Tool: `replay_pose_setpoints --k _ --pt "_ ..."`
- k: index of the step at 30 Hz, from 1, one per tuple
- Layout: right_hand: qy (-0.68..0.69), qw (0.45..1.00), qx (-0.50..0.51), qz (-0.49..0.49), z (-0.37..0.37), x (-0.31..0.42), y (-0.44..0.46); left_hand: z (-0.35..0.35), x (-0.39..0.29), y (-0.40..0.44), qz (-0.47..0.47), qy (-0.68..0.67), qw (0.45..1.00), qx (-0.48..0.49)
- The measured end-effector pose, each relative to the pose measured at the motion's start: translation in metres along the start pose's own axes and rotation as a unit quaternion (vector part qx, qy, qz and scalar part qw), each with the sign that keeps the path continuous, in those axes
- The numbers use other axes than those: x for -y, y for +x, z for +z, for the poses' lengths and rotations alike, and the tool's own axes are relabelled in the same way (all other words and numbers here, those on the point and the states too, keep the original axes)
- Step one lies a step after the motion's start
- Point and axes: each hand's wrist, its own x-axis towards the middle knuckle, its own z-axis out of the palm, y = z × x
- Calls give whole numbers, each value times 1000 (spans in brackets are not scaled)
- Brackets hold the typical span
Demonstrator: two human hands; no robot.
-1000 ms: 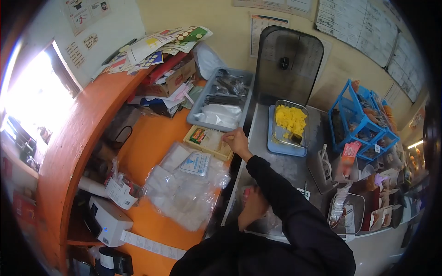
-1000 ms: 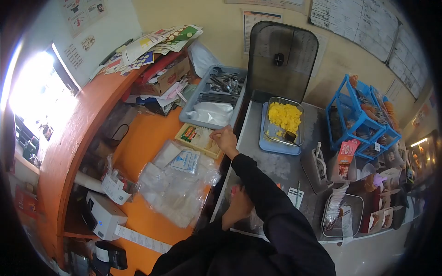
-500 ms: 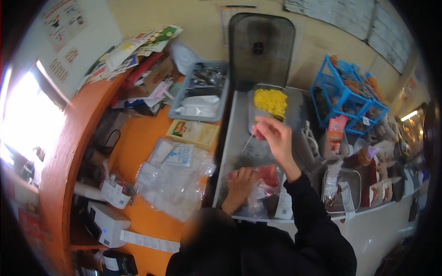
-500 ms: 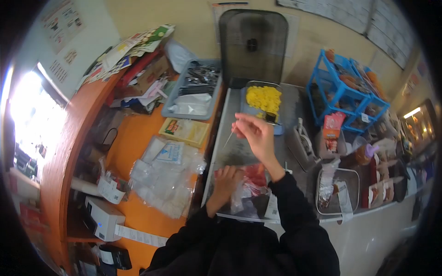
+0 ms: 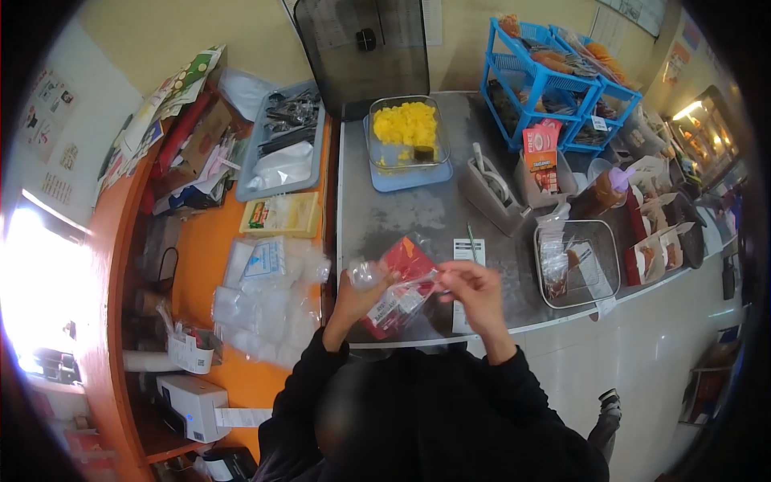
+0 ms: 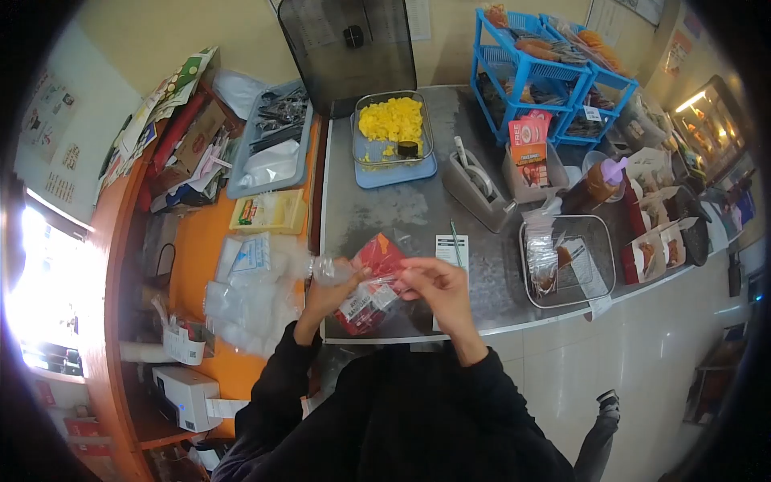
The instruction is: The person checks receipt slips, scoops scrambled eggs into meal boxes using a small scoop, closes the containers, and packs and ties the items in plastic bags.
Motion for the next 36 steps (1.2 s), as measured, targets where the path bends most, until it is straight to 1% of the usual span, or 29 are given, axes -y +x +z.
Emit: replay_pose_setpoints --k 1,2,4,7,8,10,11,13,16,17,19,20,22,23,25,27,30,33,34,36 --pt "-3 999 -19 50 8 -12 0 -2 -11 1 -58 -2 998 18" --pt "10 998 -23 55 16 -30 1 -4 -17 2 -115 -5 993 36" --pt "34 997 -32 65 27 -67 7 -6 -12 3 -129 -51 989 57" --pt "13 997 -69 23 40 -94 12 -8 -2 -1 -122 -155 978 72" --pt "-24 997 -73 10 42 -95 10 -8 2 -4 -115 -196 971 73" --pt "-99 992 -79 -18 45 -96 8 -5 4 -12 -106 -189 976 34" --pt "-77 994 -79 -8 45 -96 7 -4 6 -15 -102 -185 977 14" --pt "-34 996 -79 12 41 -95 7 -2 11 -19 -50 -172 984 15" --pt "-45 995 -79 29 41 -89 7 -4 0 -25 -2 -143 989 26" --pt "-61 995 -82 22 40 -90 7 -5 -4 -26 10 -132 991 32" --pt "-95 992 -85 7 37 -92 7 -5 3 -27 110 -50 993 3" --pt "-142 986 -90 -16 36 -94 7 -5 3 -28 159 -9 987 -11" --pt "-234 965 -98 -60 34 -100 6 -2 -2 -38 192 78 978 -22" --pt "-203 972 -107 -50 36 -100 6 1 -4 -43 208 121 970 -28" --pt "-141 982 -123 -31 43 -97 5 15 11 -45 256 172 949 -59" --pt "-149 981 -119 -29 43 -95 3 24 19 -44 307 210 924 -85" --pt "-160 980 -119 -25 54 -84 -10 26 21 -44 332 196 918 -92" --pt "-189 976 -104 -31 61 -81 -18 28 33 -42 335 121 930 -92" --pt "-201 974 -97 -36 61 -80 -20 28 37 -42 324 100 938 -74" --pt "-276 957 -82 -16 62 -71 -18 23 42 -40 302 57 951 -40"
